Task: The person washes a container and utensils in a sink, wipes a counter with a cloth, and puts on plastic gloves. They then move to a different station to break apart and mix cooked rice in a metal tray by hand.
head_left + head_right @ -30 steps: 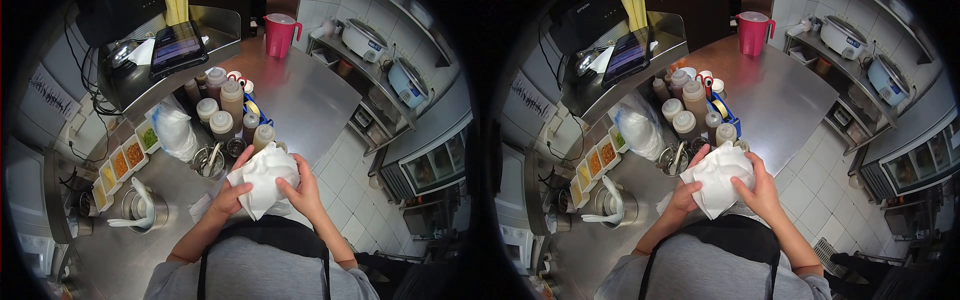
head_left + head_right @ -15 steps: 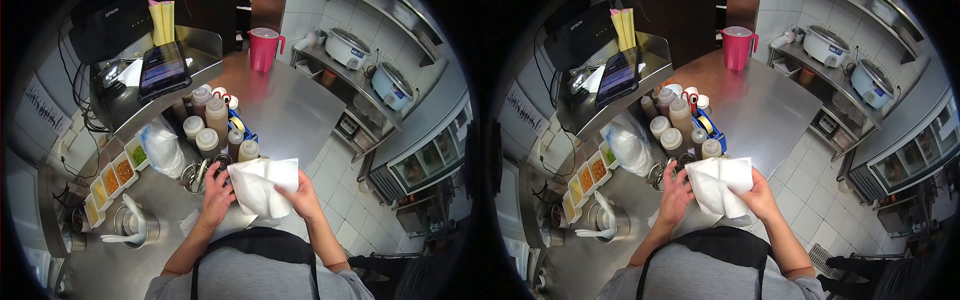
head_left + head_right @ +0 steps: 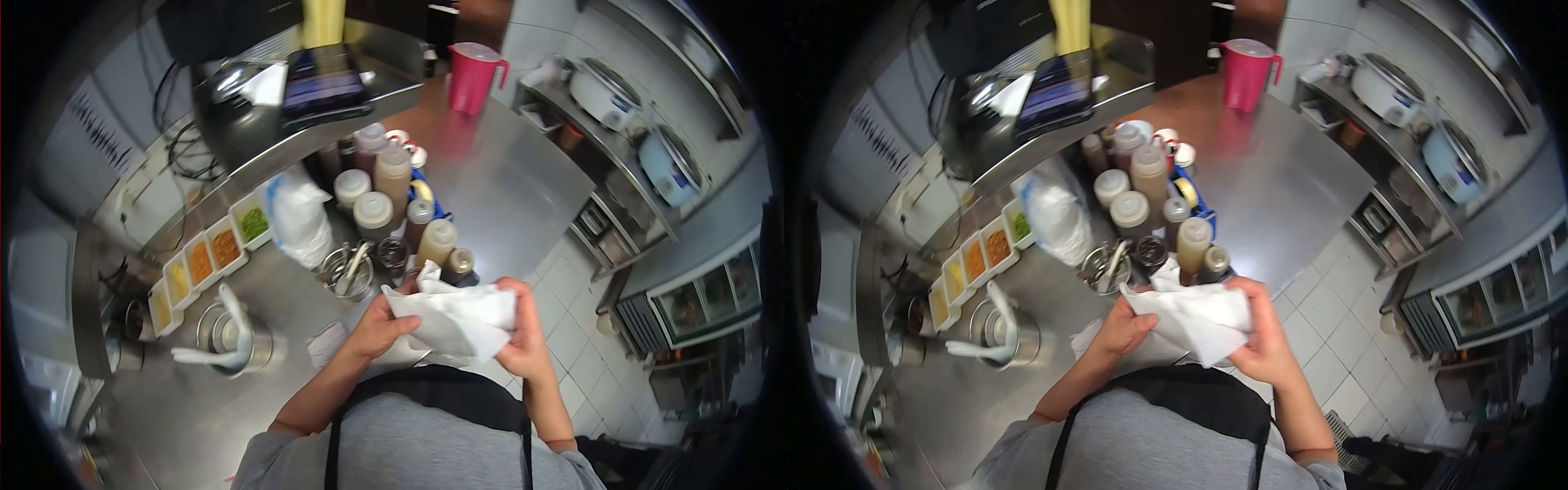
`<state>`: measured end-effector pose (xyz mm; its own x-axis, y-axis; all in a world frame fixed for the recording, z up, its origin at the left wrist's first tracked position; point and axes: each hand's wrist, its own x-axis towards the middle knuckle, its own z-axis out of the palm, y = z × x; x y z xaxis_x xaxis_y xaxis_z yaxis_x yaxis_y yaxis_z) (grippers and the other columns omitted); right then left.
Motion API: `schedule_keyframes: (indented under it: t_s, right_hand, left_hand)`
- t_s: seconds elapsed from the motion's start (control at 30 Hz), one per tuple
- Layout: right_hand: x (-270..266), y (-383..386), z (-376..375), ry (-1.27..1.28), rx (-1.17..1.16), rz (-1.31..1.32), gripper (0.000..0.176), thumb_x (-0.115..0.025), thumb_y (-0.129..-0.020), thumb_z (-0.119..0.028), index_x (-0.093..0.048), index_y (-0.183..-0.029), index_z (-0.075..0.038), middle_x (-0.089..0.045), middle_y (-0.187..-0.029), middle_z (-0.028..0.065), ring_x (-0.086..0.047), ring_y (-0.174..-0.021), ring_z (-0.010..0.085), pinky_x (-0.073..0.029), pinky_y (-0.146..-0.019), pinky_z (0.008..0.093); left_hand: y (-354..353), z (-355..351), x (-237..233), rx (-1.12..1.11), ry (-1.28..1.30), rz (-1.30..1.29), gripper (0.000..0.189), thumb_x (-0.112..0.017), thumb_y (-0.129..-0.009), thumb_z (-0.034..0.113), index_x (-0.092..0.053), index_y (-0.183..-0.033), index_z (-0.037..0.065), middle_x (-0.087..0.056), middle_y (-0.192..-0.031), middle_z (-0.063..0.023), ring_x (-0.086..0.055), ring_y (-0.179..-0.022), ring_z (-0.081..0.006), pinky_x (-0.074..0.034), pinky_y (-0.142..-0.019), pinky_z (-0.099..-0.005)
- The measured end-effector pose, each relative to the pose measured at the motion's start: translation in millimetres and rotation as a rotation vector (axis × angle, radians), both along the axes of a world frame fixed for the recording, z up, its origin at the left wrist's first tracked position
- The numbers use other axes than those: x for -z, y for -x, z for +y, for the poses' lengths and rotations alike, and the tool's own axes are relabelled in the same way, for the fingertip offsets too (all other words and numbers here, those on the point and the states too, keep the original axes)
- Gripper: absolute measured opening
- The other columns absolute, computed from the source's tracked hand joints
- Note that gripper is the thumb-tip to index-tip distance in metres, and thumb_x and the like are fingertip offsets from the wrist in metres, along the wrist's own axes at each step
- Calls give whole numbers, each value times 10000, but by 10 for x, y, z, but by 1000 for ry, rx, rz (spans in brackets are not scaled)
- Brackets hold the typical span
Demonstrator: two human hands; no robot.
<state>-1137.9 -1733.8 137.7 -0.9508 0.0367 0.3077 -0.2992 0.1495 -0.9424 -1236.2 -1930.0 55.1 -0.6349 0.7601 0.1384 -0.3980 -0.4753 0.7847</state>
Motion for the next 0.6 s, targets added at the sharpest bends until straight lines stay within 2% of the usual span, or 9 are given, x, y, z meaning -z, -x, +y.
schedule_keyframes:
  t_s: [0.07,0.13,0.27,0.3,0.37,0.43,0.47,0.5,0.6]
  right_hand:
    - [-15,11,-21,63,36,-2,617,-681,-668,-91,-361,-1193,-45,-433,-1036,44,-455,-946,131,-363,-853,246]
    - [-36,19,-86,95,22,-61,644,-704,-651,-109,-361,-1192,-45,-436,-1005,42,-454,-924,130,-368,-831,241]
    - [17,105,-122,7,-32,-102,612,-708,-687,-51,-359,-1190,-36,-473,-977,51,-453,-922,115,-370,-793,232]
    - [64,128,-159,74,29,-141,540,-746,-682,-84,-417,-1109,-37,-484,-901,19,-451,-831,88,-380,-722,220]
    - [102,129,-194,106,100,-245,436,-736,-696,-77,-455,-1028,-40,-479,-847,1,-444,-772,78,-384,-688,216]
    - [107,133,-251,128,128,-302,265,-717,-723,-64,-493,-865,-48,-466,-775,-26,-422,-687,63,-375,-622,205]
    - [154,149,-249,100,92,-287,256,-712,-724,-57,-490,-849,-50,-468,-777,-25,-424,-691,63,-371,-624,203]
    - [225,168,-226,71,60,-271,247,-708,-725,-50,-486,-833,-52,-471,-779,-24,-426,-696,63,-367,-625,202]
    - [285,264,-365,100,-29,-281,237,-700,-723,-29,-475,-788,-61,-476,-777,-22,-425,-700,61,-354,-633,197]
  left_hand:
    - [4,-2,30,-152,-40,32,213,-673,-784,97,-550,-953,55,-535,-1117,-50,-509,-1029,-126,-407,-899,-292]
    - [9,-103,163,-144,52,-26,177,-685,-772,53,-535,-865,55,-547,-1081,-38,-527,-979,-117,-428,-862,-276]
    - [-84,-101,5,-269,7,76,196,-681,-767,3,-578,-931,34,-549,-1083,-16,-533,-954,-102,-437,-834,-259]
    - [-96,-116,-37,-284,35,81,203,-679,-769,-1,-588,-948,29,-548,-1090,-12,-531,-959,-98,-435,-835,-255]
    - [-90,-144,-7,-345,50,174,249,-679,-771,0,-608,-1009,16,-573,-1051,-2,-539,-948,-84,-435,-822,-236]
    - [-75,-282,65,-383,104,188,215,-680,-769,-2,-613,-973,8,-591,-1001,1,-550,-919,-80,-442,-808,-232]
    - [-73,-343,45,-397,127,194,198,-681,-768,-4,-616,-955,4,-600,-976,3,-555,-904,-77,-445,-801,-230]
    - [-108,-381,20,-492,145,143,371,-677,-765,-15,-534,-1107,14,-615,-904,-11,-567,-849,-79,-455,-780,-230]
    - [-156,-622,-64,-555,60,65,609,-678,-760,-16,-358,-1273,57,-606,-950,-45,-565,-870,-88,-461,-783,-236]
